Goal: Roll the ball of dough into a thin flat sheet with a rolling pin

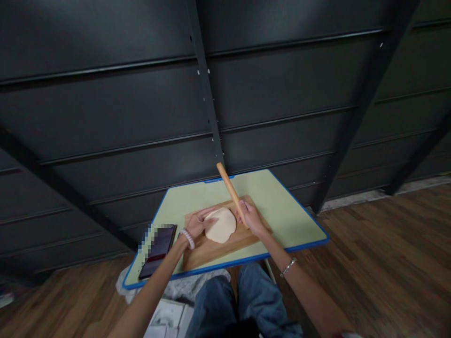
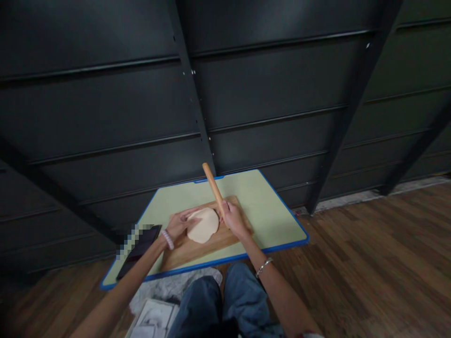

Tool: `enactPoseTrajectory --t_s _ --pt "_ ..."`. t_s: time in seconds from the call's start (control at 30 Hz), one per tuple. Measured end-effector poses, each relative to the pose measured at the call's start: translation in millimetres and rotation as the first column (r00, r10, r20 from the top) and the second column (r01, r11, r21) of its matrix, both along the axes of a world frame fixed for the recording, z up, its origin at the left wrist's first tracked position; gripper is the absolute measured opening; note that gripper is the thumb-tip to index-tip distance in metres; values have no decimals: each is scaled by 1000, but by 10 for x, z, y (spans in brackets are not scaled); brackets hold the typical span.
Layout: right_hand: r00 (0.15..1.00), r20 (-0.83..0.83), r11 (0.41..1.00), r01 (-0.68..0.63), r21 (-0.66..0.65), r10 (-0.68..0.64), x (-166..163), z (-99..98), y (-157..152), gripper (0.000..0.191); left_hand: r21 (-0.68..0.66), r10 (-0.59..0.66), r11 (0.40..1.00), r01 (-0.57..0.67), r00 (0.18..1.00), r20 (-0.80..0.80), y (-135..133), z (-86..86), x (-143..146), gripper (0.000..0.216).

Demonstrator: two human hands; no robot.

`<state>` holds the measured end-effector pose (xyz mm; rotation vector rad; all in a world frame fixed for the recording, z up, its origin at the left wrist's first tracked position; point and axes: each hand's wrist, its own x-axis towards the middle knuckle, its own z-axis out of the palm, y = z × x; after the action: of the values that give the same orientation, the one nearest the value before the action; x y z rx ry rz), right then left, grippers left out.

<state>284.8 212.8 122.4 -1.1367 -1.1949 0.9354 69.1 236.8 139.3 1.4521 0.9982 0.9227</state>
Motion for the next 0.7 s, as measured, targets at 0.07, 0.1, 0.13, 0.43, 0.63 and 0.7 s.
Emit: enactPoseTrajectory --t_s 0.07,0.1,0.13,0.43,0.63,0.7 --pt "1000 -3 1000 -8 0 8 0 7 -5 51 -47 27 999 -22 992 125 -17 0 17 66" --pt "1000 -3 1000 -9 -1 9 1 8 -7 51 -61 50 997 -40 985 164 -26 13 31 65" --pt "1000 -2 1000 -10 -4 10 1 8 -8 51 -76 62 996 -49 983 174 -34 34 49 62" --pt "1000 13 1000 -12 3 12 -3 -3 -12 50 -33 -6 999 4 998 -61 -127 138 247 32" --pt "1000 -12 1000 -22 -8 21 -1 -8 -6 50 29 10 1000 -6 990 -138 -188 153 248 32" --pt "1000 -17 1000 -17 -7 17 1 -7 -6 51 64 23 998 -13 985 -169 -169 181 264 35"
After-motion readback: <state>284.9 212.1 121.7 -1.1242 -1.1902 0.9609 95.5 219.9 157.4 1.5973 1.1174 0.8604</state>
